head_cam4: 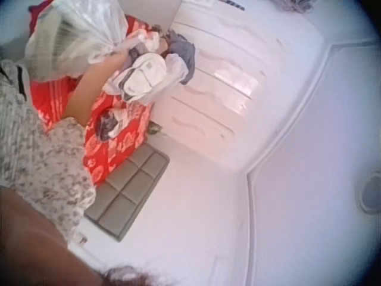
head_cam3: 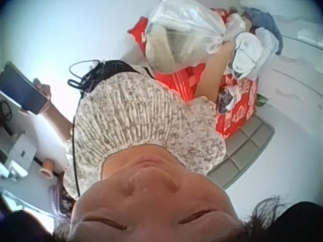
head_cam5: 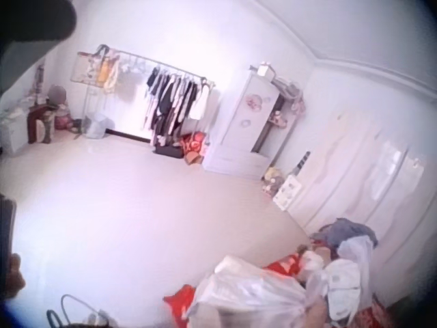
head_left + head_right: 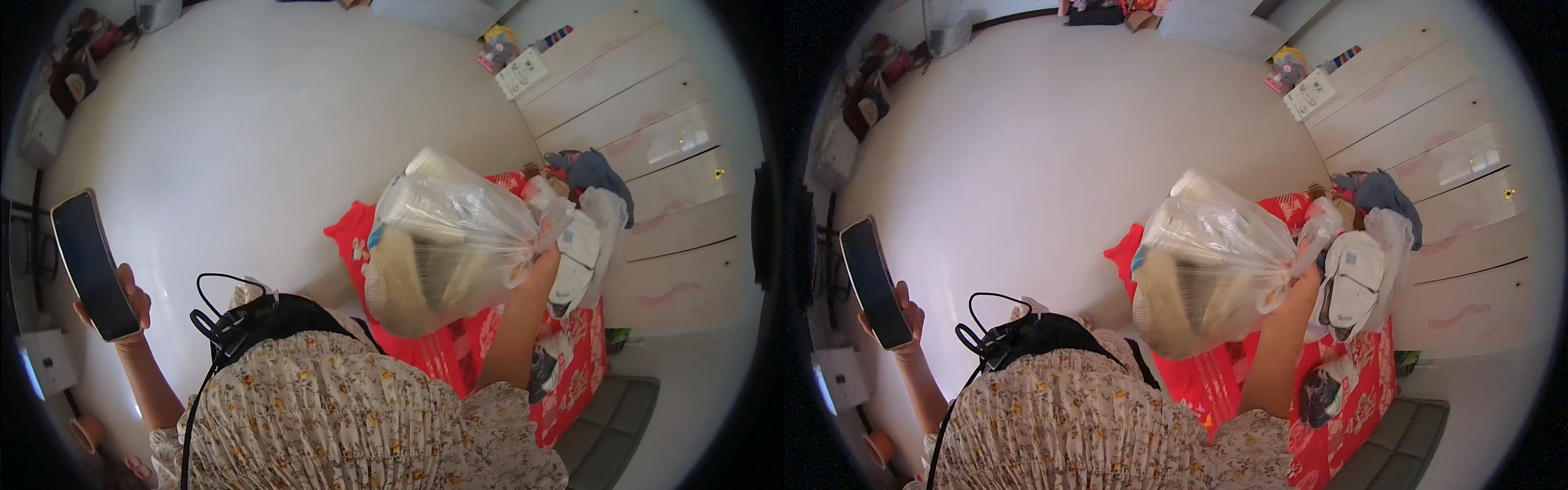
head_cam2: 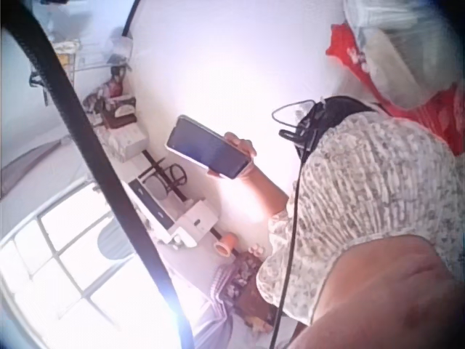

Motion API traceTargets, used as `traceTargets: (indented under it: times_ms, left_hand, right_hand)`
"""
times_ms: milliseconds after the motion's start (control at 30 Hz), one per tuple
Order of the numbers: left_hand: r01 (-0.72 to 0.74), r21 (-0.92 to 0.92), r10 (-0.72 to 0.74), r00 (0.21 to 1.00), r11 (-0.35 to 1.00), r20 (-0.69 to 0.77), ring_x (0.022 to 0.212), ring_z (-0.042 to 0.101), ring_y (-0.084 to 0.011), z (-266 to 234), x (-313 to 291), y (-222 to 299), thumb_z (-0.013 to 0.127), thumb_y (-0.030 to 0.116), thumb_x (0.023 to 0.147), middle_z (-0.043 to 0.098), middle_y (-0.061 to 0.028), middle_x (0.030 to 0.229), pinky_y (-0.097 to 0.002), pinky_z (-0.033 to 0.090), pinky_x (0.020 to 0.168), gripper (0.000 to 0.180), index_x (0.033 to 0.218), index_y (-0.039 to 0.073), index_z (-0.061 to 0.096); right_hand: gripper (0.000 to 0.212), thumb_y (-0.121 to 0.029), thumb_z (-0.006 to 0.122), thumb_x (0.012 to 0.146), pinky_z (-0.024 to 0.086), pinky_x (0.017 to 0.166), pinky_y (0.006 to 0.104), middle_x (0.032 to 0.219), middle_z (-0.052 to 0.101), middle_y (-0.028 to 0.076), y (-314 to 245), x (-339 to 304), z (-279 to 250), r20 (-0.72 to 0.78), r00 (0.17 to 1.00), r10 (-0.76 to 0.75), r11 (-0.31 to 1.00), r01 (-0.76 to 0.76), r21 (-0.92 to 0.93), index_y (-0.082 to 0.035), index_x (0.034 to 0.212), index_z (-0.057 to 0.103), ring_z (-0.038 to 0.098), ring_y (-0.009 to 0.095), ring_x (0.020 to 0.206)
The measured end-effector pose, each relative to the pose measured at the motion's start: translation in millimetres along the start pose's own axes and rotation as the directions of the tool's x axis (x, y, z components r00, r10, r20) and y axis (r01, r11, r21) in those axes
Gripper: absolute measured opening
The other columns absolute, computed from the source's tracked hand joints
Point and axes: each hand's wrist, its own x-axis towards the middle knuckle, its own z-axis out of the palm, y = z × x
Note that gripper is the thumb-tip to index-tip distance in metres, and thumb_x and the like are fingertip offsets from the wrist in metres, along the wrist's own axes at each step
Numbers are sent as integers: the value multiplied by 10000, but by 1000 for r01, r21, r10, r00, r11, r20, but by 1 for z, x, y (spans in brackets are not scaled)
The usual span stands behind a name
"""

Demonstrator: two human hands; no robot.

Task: The person ties a bag containing a yellow object, places it into a wardrobe shelf, and then retrieves a second bag containing shoes and clips it shut before placing it into the same wardrobe.

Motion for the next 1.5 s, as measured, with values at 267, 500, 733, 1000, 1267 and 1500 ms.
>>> traceTargets:
  times_ms: [267, 500, 733, 1000, 1267, 1500]
  left_hand:
    - [103, -119, -94, 992, 988, 83, 464, 573, -285, -12, -4, -8, 500, 500, 791, 506, -225, 847, -347, 513, 368, 659, 1263, 63, 354]
    - [91, -223, -108, 992, 971, -66, 450, 560, -368, 40, 13, 23, 433, 583, 776, 484, -259, 819, -411, 512, 378, 741, 1266, 40, 316]
    - [146, -179, -147, 989, 973, 9, 434, 557, -364, 38, 63, -1, 394, 620, 769, 491, -262, 797, -398, 506, 363, 759, 1218, 8, 371]
    - [183, -243, -220, 967, 953, -131, 464, 568, -336, 31, 205, -131, 377, 608, 782, 523, -242, 798, -403, 514, 368, 726, 1194, 11, 414]
    - [275, -272, -287, 958, 922, -4, 496, 583, -361, 0, 389, -250, 379, 589, 802, 518, -250, 824, -412, 522, 400, 743, 1223, -21, 327]
    - [333, -273, -319, 943, 903, 95, 473, 569, -338, -38, 558, -359, 412, 591, 784, 517, -254, 827, -414, 510, 373, 770, 1239, -24, 315]
  right_hand:
    - [357, -260, 480, 844, 494, 604, 346, 896, 584, 103, -20, 6, 5, -26, 989, -146, 981, 141, -135, -71, 1146, 504, 584, 209, 757]
    - [356, -258, 495, 835, 486, 571, 320, 858, 589, 93, -63, -42, -34, -87, 993, -79, 973, 57, -226, -71, 1138, 512, 582, 200, 708]
    - [356, -256, 510, 826, 478, 538, 295, 820, 593, 83, -28, -29, -100, -212, 976, 51, 943, -117, -312, -70, 1129, 521, 580, 192, 659]
    - [336, -232, 560, 791, 462, 495, 263, 777, 601, 74, 6, 108, -91, -331, 929, 167, 849, -305, -430, -58, 1078, 547, 575, 178, 593]
    - [260, -146, 669, 697, 460, 590, 310, 786, 602, 83, 87, 249, -97, -414, 903, 114, 889, -279, -364, 11, 889, 594, 566, 206, 647]
    - [192, -131, 640, 674, 443, 609, 336, 693, 581, 91, 150, 370, -112, -631, 775, -30, 758, -394, -520, 32, 772, 609, 546, 217, 639]
